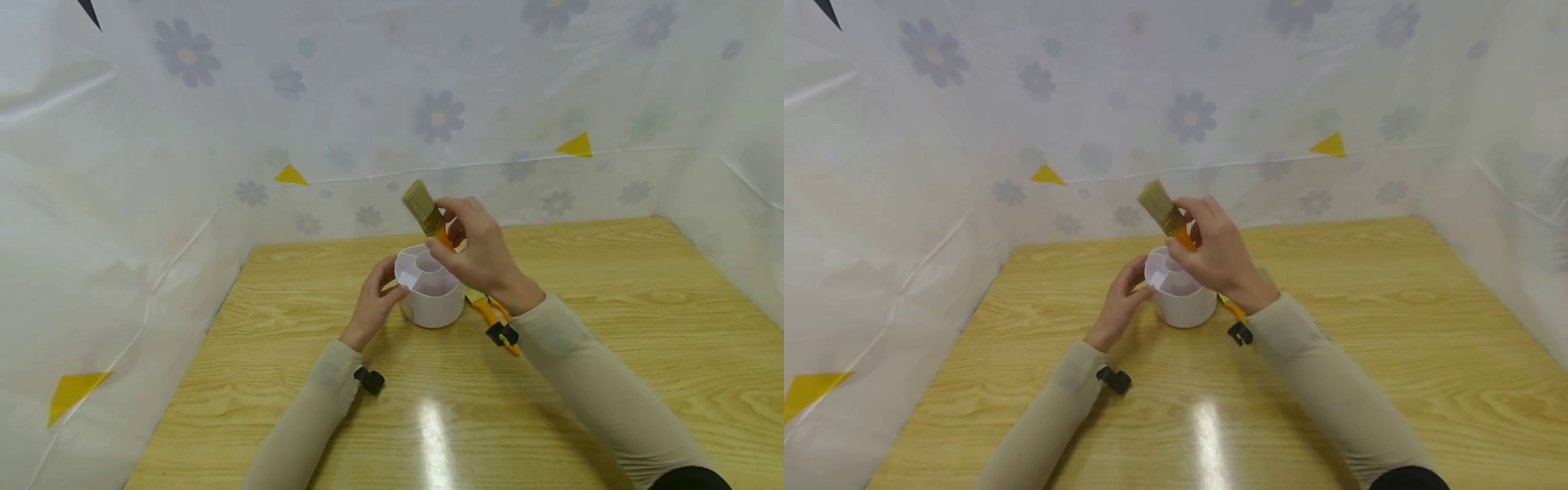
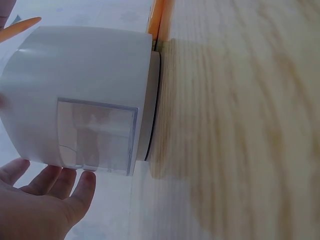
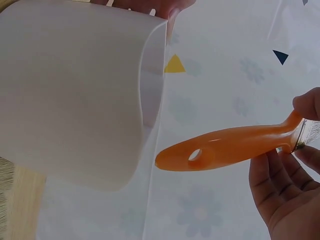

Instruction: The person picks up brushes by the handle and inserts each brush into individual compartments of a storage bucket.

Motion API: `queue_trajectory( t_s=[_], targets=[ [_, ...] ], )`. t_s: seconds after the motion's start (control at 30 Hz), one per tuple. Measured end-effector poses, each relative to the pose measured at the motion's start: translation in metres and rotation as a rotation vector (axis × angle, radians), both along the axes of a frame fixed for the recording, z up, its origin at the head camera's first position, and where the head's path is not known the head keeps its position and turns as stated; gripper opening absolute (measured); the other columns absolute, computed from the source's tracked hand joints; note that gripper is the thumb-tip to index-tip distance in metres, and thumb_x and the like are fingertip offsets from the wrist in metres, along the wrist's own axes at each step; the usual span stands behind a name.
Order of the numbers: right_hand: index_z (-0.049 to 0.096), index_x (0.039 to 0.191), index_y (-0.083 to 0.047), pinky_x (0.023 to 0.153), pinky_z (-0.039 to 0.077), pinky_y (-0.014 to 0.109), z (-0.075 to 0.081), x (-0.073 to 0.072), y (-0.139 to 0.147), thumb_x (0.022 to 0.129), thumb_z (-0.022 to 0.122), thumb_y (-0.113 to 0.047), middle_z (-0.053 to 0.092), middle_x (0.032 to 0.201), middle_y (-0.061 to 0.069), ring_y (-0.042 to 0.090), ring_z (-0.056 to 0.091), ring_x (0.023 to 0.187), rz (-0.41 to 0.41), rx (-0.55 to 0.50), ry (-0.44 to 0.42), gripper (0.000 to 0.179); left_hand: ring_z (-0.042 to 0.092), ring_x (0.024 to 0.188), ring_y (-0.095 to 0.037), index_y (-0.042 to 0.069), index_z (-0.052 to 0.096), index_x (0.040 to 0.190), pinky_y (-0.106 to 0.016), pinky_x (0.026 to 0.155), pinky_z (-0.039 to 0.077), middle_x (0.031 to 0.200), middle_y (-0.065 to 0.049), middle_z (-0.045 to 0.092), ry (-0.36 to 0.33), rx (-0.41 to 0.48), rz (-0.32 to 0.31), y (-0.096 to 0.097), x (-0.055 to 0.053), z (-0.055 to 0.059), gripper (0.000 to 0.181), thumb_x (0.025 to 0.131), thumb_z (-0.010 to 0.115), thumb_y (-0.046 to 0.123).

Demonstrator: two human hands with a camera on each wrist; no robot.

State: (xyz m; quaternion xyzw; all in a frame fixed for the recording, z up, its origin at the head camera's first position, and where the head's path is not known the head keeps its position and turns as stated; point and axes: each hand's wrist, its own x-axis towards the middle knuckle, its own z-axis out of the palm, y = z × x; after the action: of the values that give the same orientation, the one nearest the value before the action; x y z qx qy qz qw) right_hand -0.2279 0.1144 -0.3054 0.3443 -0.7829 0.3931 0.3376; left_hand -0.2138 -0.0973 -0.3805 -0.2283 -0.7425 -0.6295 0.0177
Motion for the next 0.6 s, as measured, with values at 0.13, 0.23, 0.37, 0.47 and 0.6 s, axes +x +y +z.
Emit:
queue_trajectory(
  t_s=[0.13,0.23,0.37,0.47,0.6],
  targets=[
    [0.054,0.126,-0.002,0.059,0.047,0.029,-0.0009,0.0000,-0.0023,0.080,0.072,-0.010,0.053,0.095,0.011,0.019,0.052,0.067,0.010,-0.018,0.008,0.051,0.039,0.129,-0.045,-0.008,0.031,0.143,-0.052,0.102,0.038,0.140,-0.029,0.039,0.000,-0.004,-0.001,-0.0004,-0.0002,-0.0005,0.057,0.092,0.055,-0.002],
    [0.053,0.126,-0.002,0.059,0.047,0.031,-0.0017,0.0006,-0.0041,0.080,0.072,-0.009,0.053,0.095,0.012,0.020,0.051,0.067,0.008,-0.028,0.012,0.051,0.039,0.129,-0.044,-0.008,0.031,0.144,-0.050,0.102,0.039,0.140,-0.028,0.039,-0.002,-0.004,0.003,-0.0004,-0.0001,-0.0013,0.057,0.093,0.055,-0.002],
    [0.053,0.127,-0.002,0.059,0.048,0.034,-0.0028,0.0012,-0.0056,0.079,0.073,-0.008,0.053,0.096,0.012,0.021,0.052,0.067,0.003,-0.043,0.005,0.052,0.039,0.129,-0.044,-0.008,0.031,0.144,-0.049,0.102,0.040,0.141,-0.028,0.039,-0.004,-0.007,0.002,-0.0004,-0.0002,-0.0018,0.057,0.093,0.055,-0.002],
    [0.052,0.127,-0.002,0.059,0.049,0.034,-0.0037,0.0010,-0.0059,0.079,0.073,-0.009,0.053,0.097,0.013,0.021,0.052,0.067,0.000,-0.046,0.006,0.053,0.039,0.129,-0.045,-0.008,0.030,0.143,-0.049,0.102,0.040,0.141,-0.029,0.039,0.000,-0.003,0.000,0.0001,-0.0001,-0.0012,0.056,0.093,0.055,-0.002],
    [0.052,0.128,-0.002,0.060,0.049,0.033,-0.0054,0.0011,-0.0066,0.079,0.073,-0.010,0.053,0.097,0.013,0.021,0.052,0.067,0.001,-0.048,0.003,0.053,0.039,0.128,-0.046,-0.009,0.031,0.143,-0.050,0.102,0.040,0.140,-0.030,0.039,0.004,0.006,0.004,0.0007,0.0005,-0.0007,0.056,0.092,0.055,-0.004]
  ],
)
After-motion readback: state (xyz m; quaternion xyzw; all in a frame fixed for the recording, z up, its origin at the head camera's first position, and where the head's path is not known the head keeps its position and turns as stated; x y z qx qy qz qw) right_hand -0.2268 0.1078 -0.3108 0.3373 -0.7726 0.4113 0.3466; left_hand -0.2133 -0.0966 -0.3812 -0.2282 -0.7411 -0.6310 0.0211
